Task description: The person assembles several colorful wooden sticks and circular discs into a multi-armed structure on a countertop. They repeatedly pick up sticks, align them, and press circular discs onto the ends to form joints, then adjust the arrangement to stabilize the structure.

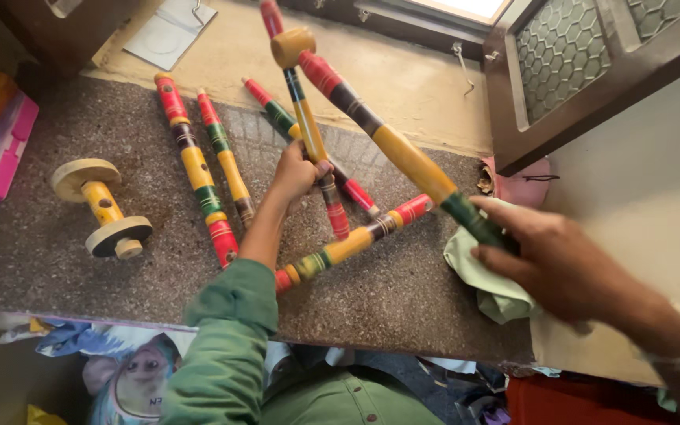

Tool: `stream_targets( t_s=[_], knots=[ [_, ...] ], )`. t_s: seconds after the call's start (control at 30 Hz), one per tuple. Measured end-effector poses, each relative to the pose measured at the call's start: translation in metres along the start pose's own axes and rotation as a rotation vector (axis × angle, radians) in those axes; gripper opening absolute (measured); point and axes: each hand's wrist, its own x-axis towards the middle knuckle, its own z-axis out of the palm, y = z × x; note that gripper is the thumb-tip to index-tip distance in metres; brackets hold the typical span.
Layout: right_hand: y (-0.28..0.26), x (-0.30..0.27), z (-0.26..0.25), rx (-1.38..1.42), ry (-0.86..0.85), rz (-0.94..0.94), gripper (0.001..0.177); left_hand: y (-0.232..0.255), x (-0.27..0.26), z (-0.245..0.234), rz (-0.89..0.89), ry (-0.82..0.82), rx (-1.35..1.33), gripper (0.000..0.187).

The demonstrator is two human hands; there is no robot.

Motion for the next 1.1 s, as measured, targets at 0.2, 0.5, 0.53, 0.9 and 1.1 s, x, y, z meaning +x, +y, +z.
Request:
stream_targets(
  t_s=[0.2, 0.5, 0.53, 0.9, 1.1],
  knots=[
    [0.006, 0.021, -0.023, -0.181, 0.135, -0.187, 0.061, -0.033, 0.01, 0.012, -0.034, 0.011, -0.077, 0.021],
    [-0.011, 0.032, -0.045, -0.168, 0.163, -0.254, 0.05, -0.061, 0.028, 0.035, 0.009, 0.047, -0.099, 0.021],
    [-0.016, 0.034, -0.048, -0.169, 0.146, -0.227, 0.048, -0.063, 0.029, 0.036, -0.01, 0.072, -0.034, 0.022],
    [-0.057, 0.081, -0.09, -0.226, 0.028, -0.218, 0.033, -0.079, 0.042, 0.042, -0.029, 0.238, 0.223, 0.047],
    [-0.069, 0.111, -0.106, -0.248, -0.005, -0.22, 0.036, -0.083, 0.045, 0.049, -0.028, 0.295, -0.002, 0.083]
  ],
)
